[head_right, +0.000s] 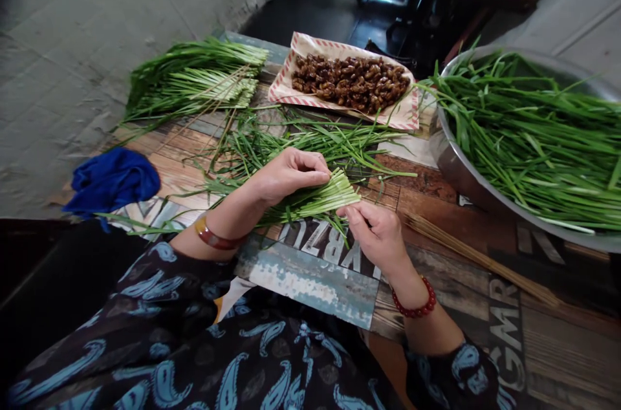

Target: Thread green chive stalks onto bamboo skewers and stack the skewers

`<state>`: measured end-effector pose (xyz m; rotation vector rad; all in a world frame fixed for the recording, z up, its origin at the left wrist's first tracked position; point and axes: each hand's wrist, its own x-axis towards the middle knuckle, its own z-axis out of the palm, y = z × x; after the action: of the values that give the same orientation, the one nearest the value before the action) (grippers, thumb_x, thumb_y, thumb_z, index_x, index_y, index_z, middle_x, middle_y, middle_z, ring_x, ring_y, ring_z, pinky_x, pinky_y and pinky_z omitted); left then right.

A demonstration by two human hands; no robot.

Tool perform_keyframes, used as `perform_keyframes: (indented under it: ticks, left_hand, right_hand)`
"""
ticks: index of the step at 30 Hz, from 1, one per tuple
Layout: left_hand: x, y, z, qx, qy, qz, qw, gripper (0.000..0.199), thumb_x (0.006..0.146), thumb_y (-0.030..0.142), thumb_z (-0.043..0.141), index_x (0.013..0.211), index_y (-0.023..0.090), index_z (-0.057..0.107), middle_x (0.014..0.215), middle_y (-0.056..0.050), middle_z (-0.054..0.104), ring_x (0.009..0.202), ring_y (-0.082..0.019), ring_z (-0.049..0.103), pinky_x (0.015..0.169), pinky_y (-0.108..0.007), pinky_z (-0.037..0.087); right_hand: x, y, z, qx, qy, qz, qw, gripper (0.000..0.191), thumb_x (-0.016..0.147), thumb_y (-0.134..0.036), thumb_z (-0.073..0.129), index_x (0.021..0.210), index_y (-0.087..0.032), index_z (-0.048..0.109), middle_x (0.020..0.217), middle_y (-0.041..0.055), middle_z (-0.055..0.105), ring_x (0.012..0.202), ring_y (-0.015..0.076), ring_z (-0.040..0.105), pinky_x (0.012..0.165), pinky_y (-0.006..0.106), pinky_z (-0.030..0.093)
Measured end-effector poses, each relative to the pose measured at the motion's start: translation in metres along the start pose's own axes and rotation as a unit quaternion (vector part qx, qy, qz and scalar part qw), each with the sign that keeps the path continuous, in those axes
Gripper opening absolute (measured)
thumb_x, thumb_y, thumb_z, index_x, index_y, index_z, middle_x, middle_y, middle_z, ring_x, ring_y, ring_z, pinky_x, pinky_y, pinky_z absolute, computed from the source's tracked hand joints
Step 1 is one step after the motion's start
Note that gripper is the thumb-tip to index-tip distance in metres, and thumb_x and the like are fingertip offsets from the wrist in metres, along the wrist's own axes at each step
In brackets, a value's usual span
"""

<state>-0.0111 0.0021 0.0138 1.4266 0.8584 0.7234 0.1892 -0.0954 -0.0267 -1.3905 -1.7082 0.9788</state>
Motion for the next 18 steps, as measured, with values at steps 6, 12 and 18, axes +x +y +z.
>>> perform_keyframes:
  ticks: [6, 12, 18]
  left_hand:
    - [-0.003, 0.006, -0.010, -0.005, -0.018, 0.017, 1.000, 0.020, 0.076, 0.028, 0.068, 0.085, 0.012, 0.075, 0.089, -0.008, 0.073, 0.080, -0.015, 0.064, 0.078, -0.027, 0.049]
    - [-0.003, 0.007, -0.010, 0.039, -0.092, 0.039, 0.994, 0.031, 0.076, 0.037, 0.070, 0.096, 0.013, 0.073, 0.085, -0.005, 0.072, 0.073, -0.014, 0.061, 0.068, -0.024, 0.046]
    - [-0.003, 0.005, -0.005, 0.083, -0.141, 0.022, 0.986, 0.042, 0.085, 0.044, 0.056, 0.055, 0.014, 0.050, 0.052, 0.005, 0.036, 0.050, -0.006, 0.029, 0.047, -0.022, 0.020]
  right_hand:
    - [0.000, 0.000, 0.002, 0.028, 0.003, 0.025, 0.999, 0.033, 0.097, -0.038, 0.047, 0.092, -0.016, 0.071, 0.052, -0.0042, 0.049, 0.046, 0.0093, 0.045, 0.049, 0.023, 0.035]
    - [0.003, 0.002, 0.003, 0.036, -0.008, 0.014, 0.999, 0.036, 0.098, -0.042, 0.046, 0.093, -0.016, 0.070, 0.052, -0.0035, 0.051, 0.047, 0.0104, 0.047, 0.048, 0.023, 0.036]
    - [0.008, -0.004, 0.003, -0.007, 0.003, -0.016, 1.000, 0.036, 0.098, -0.040, 0.045, 0.087, -0.017, 0.071, 0.050, -0.0032, 0.052, 0.046, 0.0111, 0.049, 0.052, 0.024, 0.040]
